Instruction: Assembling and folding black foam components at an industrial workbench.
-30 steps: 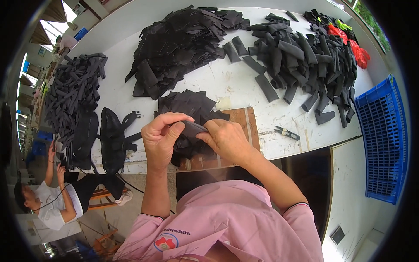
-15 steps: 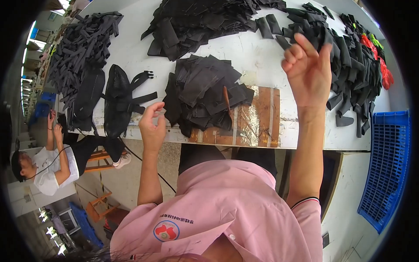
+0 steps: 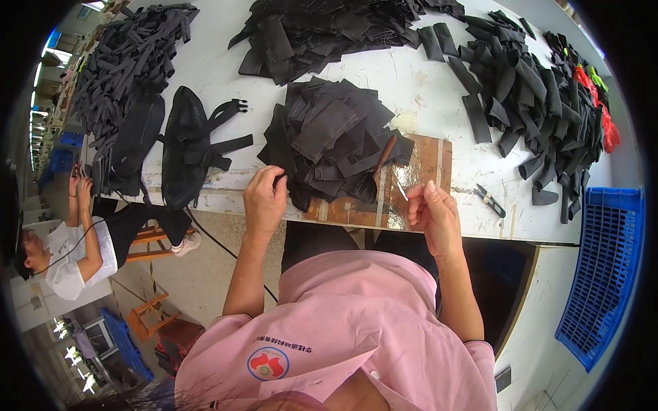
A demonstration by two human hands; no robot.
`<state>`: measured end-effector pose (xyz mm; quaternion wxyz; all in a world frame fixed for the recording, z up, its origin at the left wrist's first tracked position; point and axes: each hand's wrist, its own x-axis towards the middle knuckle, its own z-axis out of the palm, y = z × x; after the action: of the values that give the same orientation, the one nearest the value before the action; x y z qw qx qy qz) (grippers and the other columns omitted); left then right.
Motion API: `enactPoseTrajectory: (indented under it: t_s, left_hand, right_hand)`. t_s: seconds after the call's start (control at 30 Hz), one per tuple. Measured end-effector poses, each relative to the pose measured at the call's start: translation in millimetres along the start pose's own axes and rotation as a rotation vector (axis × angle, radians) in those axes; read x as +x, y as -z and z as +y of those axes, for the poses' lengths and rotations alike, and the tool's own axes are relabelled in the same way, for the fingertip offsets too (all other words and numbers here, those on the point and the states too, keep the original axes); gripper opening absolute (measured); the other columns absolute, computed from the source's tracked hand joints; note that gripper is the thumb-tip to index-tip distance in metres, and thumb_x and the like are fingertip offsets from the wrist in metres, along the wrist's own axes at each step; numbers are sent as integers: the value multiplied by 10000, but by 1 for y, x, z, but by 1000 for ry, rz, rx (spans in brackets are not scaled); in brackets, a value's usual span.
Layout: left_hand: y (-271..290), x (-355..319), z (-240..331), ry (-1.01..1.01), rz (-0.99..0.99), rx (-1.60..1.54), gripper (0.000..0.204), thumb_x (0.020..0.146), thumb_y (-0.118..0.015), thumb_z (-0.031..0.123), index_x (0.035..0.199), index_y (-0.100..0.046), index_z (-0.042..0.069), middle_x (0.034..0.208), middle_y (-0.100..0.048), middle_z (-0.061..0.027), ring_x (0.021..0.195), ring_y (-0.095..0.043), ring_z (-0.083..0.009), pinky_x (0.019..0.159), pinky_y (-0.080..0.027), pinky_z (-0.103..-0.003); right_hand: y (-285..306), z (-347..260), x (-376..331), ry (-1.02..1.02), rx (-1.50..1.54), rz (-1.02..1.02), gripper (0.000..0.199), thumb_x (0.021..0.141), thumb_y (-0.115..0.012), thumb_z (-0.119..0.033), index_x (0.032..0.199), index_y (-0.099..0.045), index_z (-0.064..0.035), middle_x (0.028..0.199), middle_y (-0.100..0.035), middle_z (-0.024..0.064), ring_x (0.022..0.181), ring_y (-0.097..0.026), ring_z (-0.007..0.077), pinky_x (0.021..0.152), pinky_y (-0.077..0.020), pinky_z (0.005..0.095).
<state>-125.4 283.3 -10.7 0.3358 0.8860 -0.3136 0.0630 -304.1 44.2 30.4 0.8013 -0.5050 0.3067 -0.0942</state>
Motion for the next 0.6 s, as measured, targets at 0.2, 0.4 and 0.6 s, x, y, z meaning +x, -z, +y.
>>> enactPoseTrajectory:
  t_s: [0.2,0.4,0.6]
  left_hand:
    - [-1,-3,3,-2,33,-17,228,714,-653,5,926,-569,2,903,-618,-162,826,-601,-350,706,-483,-389]
    - [-6,-4,3,-44,31,58,193,720,-644,5,898,-570,9,893,-614,-144,817,-599,-335,705,-482,-396]
    - [-9,-2,1,-76,24,111,174,725,-628,2,890,-572,11,886,-611,-127,825,-594,-323,712,-479,-396]
  right_hand:
    - [-10,13,-1,-49,-85,-84,386,956,-432,-360,845,-588,-25,637,-514,13,561,-459,83,528,-382,202]
    - [-24,23,-1,-104,-217,-152,421,951,-440,-389,841,-600,-15,644,-532,18,580,-479,81,552,-407,209]
    - [-25,28,-4,-77,-324,-176,429,951,-442,-388,836,-606,-9,640,-535,8,585,-476,77,559,-405,213]
